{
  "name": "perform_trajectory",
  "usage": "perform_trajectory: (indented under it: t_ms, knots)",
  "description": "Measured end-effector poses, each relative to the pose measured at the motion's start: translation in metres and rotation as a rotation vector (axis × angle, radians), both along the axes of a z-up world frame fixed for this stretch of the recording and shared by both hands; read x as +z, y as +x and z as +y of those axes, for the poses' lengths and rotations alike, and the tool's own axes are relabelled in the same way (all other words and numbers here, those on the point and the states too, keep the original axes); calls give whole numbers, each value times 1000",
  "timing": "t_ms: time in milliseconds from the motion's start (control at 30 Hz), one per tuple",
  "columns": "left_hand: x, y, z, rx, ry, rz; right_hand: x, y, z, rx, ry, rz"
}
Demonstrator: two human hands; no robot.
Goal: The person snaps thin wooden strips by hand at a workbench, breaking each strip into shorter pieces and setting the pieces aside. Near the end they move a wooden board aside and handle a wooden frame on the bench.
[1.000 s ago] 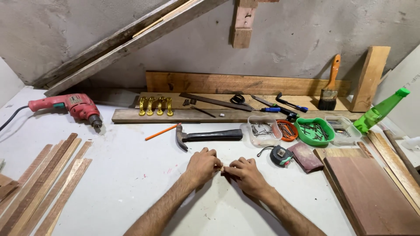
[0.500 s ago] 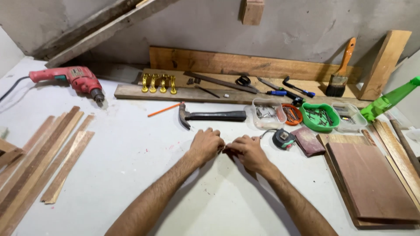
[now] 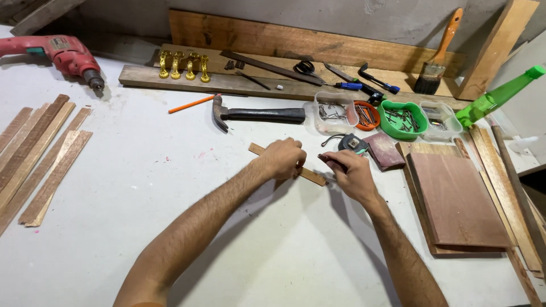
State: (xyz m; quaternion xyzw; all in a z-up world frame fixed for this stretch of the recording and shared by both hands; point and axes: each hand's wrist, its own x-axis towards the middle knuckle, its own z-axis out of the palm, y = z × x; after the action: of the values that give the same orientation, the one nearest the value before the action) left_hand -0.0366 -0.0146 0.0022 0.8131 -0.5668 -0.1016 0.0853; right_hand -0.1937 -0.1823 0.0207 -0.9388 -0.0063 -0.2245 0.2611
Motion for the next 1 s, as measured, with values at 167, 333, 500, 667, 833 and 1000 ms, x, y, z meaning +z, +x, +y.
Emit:
perform_trajectory:
  t_ms: [167,333,500,667,833,1000]
  knots:
    - [32,29,-5,65,20,110,11,-6,-8,-74,116,-24]
    - [60,59,21,195,-278,262,14,-3,-5,-86,168,-73]
    - [92,37,74,476,-761,622,11,3,12,-52,215,-25]
    - [31,32,105,642,-808,856,-1,17,24,17,169,-23]
    - [-2,37,125,819,-540,728,-15,28,42,146,47,-2]
    - [-8,48,128,813,-235,152,-31,31,62,213,-351,91]
